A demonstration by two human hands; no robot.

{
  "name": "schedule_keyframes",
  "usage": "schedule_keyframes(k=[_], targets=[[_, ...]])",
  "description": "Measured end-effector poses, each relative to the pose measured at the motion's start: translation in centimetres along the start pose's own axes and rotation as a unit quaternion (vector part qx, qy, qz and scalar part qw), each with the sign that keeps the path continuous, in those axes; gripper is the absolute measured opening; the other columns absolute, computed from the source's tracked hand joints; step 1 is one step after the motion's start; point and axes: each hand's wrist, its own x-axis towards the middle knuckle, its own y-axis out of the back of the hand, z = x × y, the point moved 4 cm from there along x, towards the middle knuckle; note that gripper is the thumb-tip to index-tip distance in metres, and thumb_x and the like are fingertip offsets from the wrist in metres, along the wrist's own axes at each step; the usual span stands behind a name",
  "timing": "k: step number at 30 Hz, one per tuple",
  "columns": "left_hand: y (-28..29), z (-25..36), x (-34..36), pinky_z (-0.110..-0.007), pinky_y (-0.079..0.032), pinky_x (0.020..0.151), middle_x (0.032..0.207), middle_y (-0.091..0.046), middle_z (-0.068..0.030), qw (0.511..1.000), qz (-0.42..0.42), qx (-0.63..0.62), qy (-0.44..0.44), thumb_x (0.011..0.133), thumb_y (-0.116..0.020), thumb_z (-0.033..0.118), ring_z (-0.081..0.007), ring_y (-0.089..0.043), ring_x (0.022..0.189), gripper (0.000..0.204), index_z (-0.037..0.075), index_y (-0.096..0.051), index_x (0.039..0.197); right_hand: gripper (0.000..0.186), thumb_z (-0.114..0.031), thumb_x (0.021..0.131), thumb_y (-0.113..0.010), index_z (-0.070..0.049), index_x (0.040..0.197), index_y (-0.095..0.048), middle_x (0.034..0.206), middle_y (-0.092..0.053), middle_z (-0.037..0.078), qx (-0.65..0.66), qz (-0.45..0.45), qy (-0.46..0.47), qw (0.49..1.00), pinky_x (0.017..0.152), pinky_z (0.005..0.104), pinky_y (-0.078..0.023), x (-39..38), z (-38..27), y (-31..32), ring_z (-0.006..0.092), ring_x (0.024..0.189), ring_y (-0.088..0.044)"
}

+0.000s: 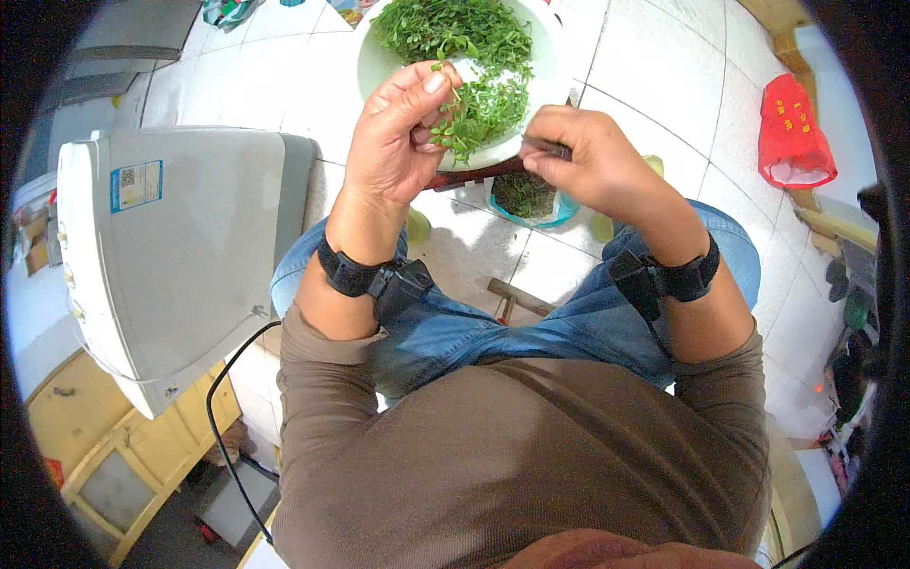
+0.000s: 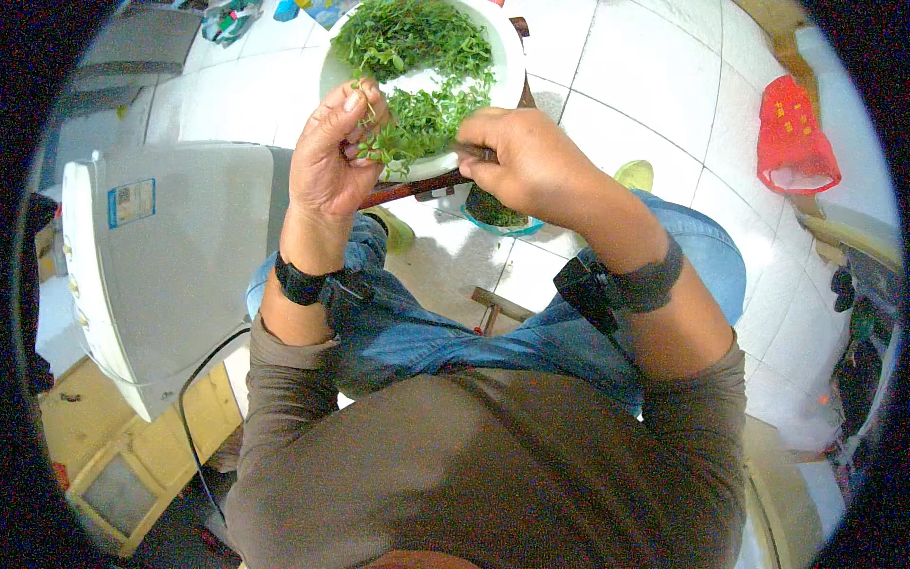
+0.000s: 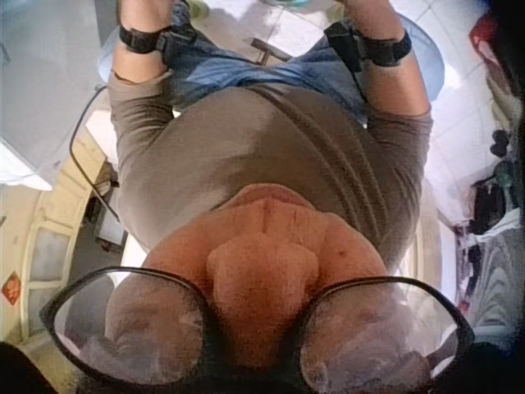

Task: The person uses shears to trim small green herb leaves from stems over a white plate. The trimmed leaves are collected in the plate while the stems are discarded into a container below.

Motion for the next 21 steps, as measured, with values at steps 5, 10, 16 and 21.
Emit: schedule_keyframes(k=[5,10,16,21], targets=[[-0.4,-0.9,0.3,-0.017,-0.026,0.044,0.066,-0.047,0.0051,1.000,-0.010,0.011,0.010,0.086,-0.061,0.018,-0.0021,-0.035,0.052,0.017,0.004,-0.059,0.094,0.013,-0.012,0.085,-0.064,-0.003,0.094,-0.063,0.080,-0.060,-0.002,0.273,0.058,-0.046,0.959,0.062,0.0205,-0.042,0.6,-0.8,0.0,0.0033,0.070,-0.050],[-1.0,-1.3,0.2,-0.016,-0.025,0.044,0.068,-0.054,0.0057,0.999,-0.014,0.032,0.017,0.086,-0.063,0.018,-0.0009,-0.035,0.050,0.013,0.006,-0.062,0.093,0.015,-0.019,0.086,-0.066,-0.005,0.090,-0.063,0.069,-0.051,-0.006,0.345,0.104,-0.065,0.931,0.051,0.0192,-0.035,1.0,-0.9,-0.3,0.0027,0.058,-0.043],[-1.7,-1.0,0.1,-0.017,-0.039,0.057,0.081,-0.063,-0.0006,0.998,-0.038,0.044,0.024,0.086,-0.063,0.016,-0.0041,-0.051,0.065,0.015,0.004,-0.062,0.095,0.015,-0.021,0.086,-0.066,-0.007,0.085,-0.060,0.066,-0.048,-0.006,0.340,0.128,-0.076,0.929,0.047,0.0182,-0.030,1.3,-0.6,-0.5,0.0024,0.055,-0.039],[-1.8,-1.1,0.0,-0.024,-0.047,0.074,0.090,-0.065,-0.0057,0.998,-0.050,0.036,0.015,0.087,-0.062,0.012,-0.0116,-0.059,0.081,0.015,0.001,-0.061,0.097,0.020,-0.022,0.083,-0.066,-0.003,0.087,-0.061,0.071,-0.056,-0.002,0.321,0.102,-0.117,0.934,0.059,0.0249,-0.043,1.3,0.0,-0.7,0.0065,0.066,-0.049]])
